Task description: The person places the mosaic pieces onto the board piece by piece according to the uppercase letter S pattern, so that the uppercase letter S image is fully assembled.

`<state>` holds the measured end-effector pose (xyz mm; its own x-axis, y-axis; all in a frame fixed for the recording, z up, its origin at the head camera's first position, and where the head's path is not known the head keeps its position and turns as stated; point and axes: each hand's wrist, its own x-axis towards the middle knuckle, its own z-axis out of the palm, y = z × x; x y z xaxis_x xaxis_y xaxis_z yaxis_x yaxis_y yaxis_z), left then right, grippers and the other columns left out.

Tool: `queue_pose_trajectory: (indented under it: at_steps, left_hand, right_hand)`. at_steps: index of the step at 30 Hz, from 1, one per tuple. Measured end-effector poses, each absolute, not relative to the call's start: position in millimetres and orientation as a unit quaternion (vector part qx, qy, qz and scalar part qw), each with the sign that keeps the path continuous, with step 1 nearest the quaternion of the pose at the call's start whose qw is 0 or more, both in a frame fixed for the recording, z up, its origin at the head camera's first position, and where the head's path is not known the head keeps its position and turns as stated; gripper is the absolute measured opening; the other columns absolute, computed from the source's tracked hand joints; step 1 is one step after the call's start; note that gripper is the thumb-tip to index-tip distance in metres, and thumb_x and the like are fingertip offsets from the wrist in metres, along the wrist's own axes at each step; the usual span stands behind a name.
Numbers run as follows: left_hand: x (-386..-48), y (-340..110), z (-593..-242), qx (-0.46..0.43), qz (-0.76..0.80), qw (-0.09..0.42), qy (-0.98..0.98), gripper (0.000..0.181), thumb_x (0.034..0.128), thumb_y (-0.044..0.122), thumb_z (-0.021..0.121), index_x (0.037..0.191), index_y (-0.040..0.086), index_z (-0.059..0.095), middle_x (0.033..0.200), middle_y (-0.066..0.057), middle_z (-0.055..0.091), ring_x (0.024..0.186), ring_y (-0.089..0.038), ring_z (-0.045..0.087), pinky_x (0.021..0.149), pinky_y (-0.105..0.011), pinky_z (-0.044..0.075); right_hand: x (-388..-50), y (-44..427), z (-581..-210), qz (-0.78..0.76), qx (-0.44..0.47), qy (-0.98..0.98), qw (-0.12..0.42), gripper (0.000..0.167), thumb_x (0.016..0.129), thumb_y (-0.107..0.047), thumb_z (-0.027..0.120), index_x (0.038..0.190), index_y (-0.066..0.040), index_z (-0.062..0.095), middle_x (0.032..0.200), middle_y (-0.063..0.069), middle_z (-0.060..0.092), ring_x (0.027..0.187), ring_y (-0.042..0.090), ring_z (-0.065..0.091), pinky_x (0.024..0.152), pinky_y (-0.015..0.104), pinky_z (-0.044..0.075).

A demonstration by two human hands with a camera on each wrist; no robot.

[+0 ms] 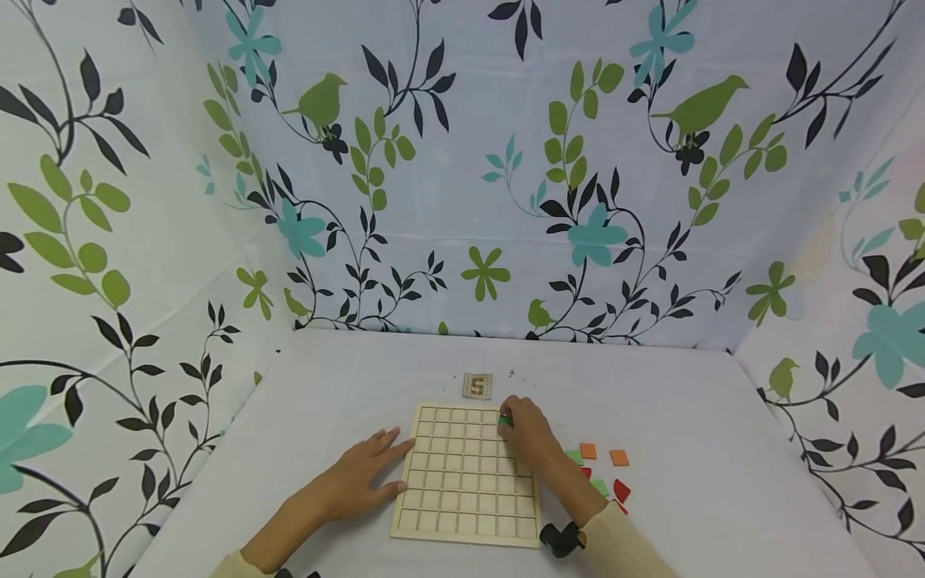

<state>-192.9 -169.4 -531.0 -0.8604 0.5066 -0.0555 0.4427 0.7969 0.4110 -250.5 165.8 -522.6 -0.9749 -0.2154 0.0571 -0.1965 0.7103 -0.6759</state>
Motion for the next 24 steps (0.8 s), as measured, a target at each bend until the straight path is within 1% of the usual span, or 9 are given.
queue_pose_trajectory:
  at_steps: [2, 5, 10, 15, 17, 20, 24]
  left_hand:
    - [-193.1, -169.6, -530.9, 0.252, 0.199, 0.081, 0.944, 0.071, 0.1039, 0.057, 0.059, 0.164, 0.022, 0.041, 0.171, -0.02, 0.03, 0.158, -0.046, 0.027, 0.123, -0.069, 0.027]
    - [-193.4, -169.5, -531.4, 0.253, 0.201, 0.079, 0.943, 0.071, 0.1039, 0.057, 0.059, 0.164, 0.022, 0.042, 0.171, -0.02, 0.031, 0.158, -0.047, 0.027, 0.123, -0.069, 0.027]
    - [-193.2, -169.9, -531.7, 0.252, 0.2, 0.077, 0.944, 0.071, 0.1038, 0.056, 0.059, 0.163, 0.022, 0.042, 0.171, -0.02, 0.031, 0.157, -0.047, 0.028, 0.123, -0.069, 0.027]
    - [-192.8, -170.6, -530.2, 0.251, 0.2, 0.074, 0.944, 0.07, 0.1041, 0.056, 0.059, 0.163, 0.022, 0.042, 0.171, -0.02, 0.031, 0.157, -0.047, 0.028, 0.123, -0.069, 0.027]
    - [-192.6, -170.6, -529.8, 0.251, 0.203, 0.074, 0.944, 0.07, 0.1041, 0.056, 0.059, 0.163, 0.022, 0.043, 0.171, -0.02, 0.031, 0.157, -0.047, 0.028, 0.123, -0.069, 0.027]
    - [-192.2, -170.3, -529.8, 0.25, 0.208, 0.076, 0.943, 0.07, 0.1038, 0.055, 0.06, 0.163, 0.021, 0.043, 0.17, -0.021, 0.031, 0.157, -0.047, 0.028, 0.123, -0.069, 0.026]
    - [-191.9, -169.8, -530.0, 0.251, 0.21, 0.08, 0.942, 0.071, 0.1039, 0.055, 0.06, 0.163, 0.021, 0.043, 0.17, -0.021, 0.031, 0.157, -0.048, 0.027, 0.123, -0.07, 0.026]
  right_hand:
    - [-248.5, 159.4, -525.4, -0.369, -0.121, 0.922, 0.013, 0.011, 0.097, 0.001, 0.073, 0.106, 0.0, 0.066, 0.101, 0.008, 0.061, 0.087, 0.018, 0.057, 0.077, 0.035, 0.055]
    - [-245.6, 152.7, -527.5, -0.365, -0.138, 0.921, 0.009, 0.007, 0.097, 0.001, 0.073, 0.099, -0.003, 0.068, 0.098, 0.005, 0.06, 0.085, 0.015, 0.056, 0.075, 0.033, 0.054]
    - [-243.3, 147.8, -526.7, -0.353, -0.151, 0.923, -0.005, 0.004, 0.096, -0.003, 0.075, 0.095, -0.004, 0.072, 0.098, 0.003, 0.062, 0.087, 0.014, 0.06, 0.076, 0.033, 0.057]
    - [-241.3, 147.2, -526.9, -0.342, -0.168, 0.924, -0.019, 0.006, 0.096, -0.003, 0.076, 0.092, -0.008, 0.074, 0.095, 0.0, 0.066, 0.091, 0.015, 0.063, 0.081, 0.037, 0.058]
    - [-240.6, 147.6, -527.2, -0.34, -0.174, 0.924, -0.018, 0.007, 0.096, -0.002, 0.076, 0.092, -0.009, 0.075, 0.095, 0.0, 0.067, 0.092, 0.015, 0.063, 0.083, 0.037, 0.059]
    - [-239.5, 149.2, -527.5, -0.341, -0.181, 0.922, -0.015, 0.006, 0.096, -0.002, 0.075, 0.098, -0.007, 0.075, 0.098, 0.001, 0.068, 0.094, 0.016, 0.063, 0.084, 0.038, 0.058]
    - [-239.2, 150.8, -527.9, -0.345, -0.181, 0.921, -0.009, 0.009, 0.096, -0.002, 0.075, 0.104, -0.006, 0.075, 0.101, 0.001, 0.068, 0.095, 0.016, 0.061, 0.084, 0.038, 0.057]
